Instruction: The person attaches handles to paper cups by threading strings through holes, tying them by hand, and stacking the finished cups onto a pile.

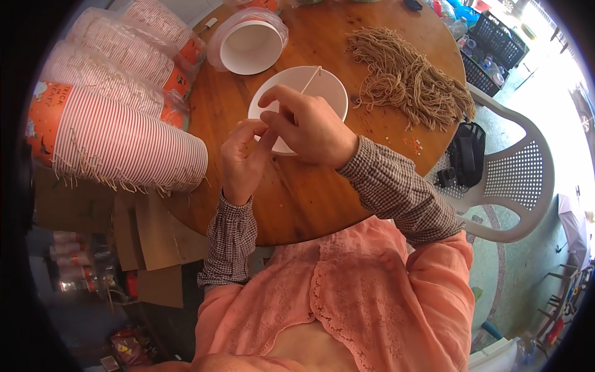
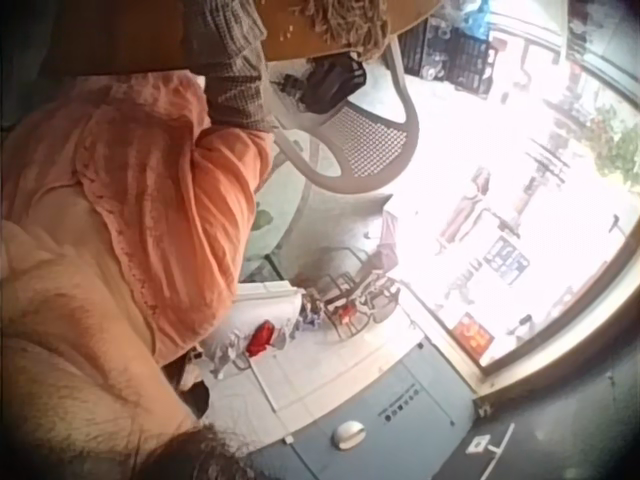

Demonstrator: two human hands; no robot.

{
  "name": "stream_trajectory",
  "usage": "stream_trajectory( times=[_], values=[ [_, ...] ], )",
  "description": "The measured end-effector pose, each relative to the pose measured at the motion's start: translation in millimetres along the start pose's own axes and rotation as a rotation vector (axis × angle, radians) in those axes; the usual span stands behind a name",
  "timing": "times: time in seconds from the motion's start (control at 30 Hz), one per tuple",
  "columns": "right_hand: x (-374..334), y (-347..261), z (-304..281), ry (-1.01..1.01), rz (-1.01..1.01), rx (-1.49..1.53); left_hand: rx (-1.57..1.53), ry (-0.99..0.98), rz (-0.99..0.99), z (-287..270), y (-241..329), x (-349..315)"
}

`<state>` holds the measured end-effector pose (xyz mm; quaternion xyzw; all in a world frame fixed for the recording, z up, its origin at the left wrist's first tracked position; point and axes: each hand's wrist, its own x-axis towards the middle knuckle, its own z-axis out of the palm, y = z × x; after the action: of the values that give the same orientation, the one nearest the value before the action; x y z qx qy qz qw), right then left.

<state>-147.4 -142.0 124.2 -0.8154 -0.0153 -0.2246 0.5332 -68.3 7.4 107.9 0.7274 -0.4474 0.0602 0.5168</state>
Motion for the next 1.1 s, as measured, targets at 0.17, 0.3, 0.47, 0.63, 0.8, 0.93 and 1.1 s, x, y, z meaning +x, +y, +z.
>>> stream_trajectory(
  times=[0.17, 0.3, 0.47, 0.63, 0.8, 0.93, 1.1],
  values=[
    [5.1, 4.8, -2.9, 0.119, 0.067, 0.359, 0.077, 0.028, 0.075, 1.3, -1.7, -7.5],
    [8.1, 7.8, -17.7, 0.341, 0.090, 0.598, 0.113, -0.019, 0.072, 3.5, -10.4, -22.1],
    [7.6, 19.4, -41.4, 0.368, 0.022, 0.685, 0.176, -0.008, 0.150, 7.8, -12.4, -27.9],
    [4.8, 34.3, -49.8, 0.425, 0.027, 0.666, 0.220, 0.003, 0.238, 9.6, -11.7, -21.6],
    [-3.9, 58.6, -62.9, 0.481, -0.041, 0.229, 0.282, -0.030, 0.282, 2.9, -11.0, -18.6],
    [-19.9, 95.3, -77.8, 0.409, -0.114, -0.292, 0.367, -0.096, 0.269, -7.7, -8.8, -18.8],
    [-63.3, 84.7, -44.9, 0.228, -0.283, -0.327, 0.399, -0.090, 0.264, -7.8, -10.6, -15.2]
  ],
)
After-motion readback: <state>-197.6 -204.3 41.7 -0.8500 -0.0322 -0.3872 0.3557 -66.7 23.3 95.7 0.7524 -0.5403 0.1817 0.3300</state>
